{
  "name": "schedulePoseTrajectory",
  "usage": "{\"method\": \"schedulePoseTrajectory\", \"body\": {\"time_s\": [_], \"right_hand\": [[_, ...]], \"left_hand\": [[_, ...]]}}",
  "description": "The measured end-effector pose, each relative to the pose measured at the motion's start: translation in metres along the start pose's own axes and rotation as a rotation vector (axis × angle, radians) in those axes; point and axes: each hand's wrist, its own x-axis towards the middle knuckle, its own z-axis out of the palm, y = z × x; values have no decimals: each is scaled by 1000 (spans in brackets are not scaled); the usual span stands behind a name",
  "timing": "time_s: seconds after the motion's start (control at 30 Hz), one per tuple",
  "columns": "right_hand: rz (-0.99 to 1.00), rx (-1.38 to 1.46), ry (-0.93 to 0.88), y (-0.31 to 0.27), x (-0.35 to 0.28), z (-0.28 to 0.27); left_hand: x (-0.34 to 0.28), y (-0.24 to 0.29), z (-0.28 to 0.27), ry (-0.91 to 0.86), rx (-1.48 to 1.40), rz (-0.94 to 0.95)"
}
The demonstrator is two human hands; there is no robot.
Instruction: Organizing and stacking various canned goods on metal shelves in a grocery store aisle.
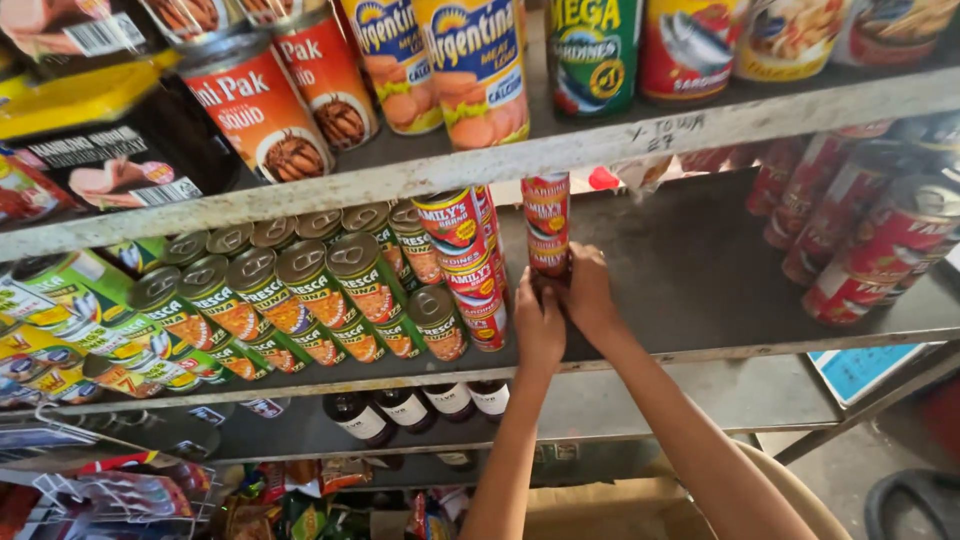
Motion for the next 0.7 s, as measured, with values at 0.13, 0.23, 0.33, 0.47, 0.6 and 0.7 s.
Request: {"method": "schedulePoseTrajectory", "body": {"time_s": [0.13,0.23,0.33,0.47,0.6,0.7], "right_hand": [[6,38,7,2,10,19],[86,52,-17,1,17,30],[56,37,-36,-9,20,31],[98,95,-23,-11,25,38],[55,109,-22,-7,22,45],[57,120,-45,-5,23,46]], "left_hand": [[3,-28,10,-4,7,-9],[7,-38,14,-3,14,7],[10,-40,13,-23,-67,-22],[14,-39,13,-48,-117,-99],[9,-25,7,-61,-164,-185],[9,-26,7,-46,-172,-203]]}}
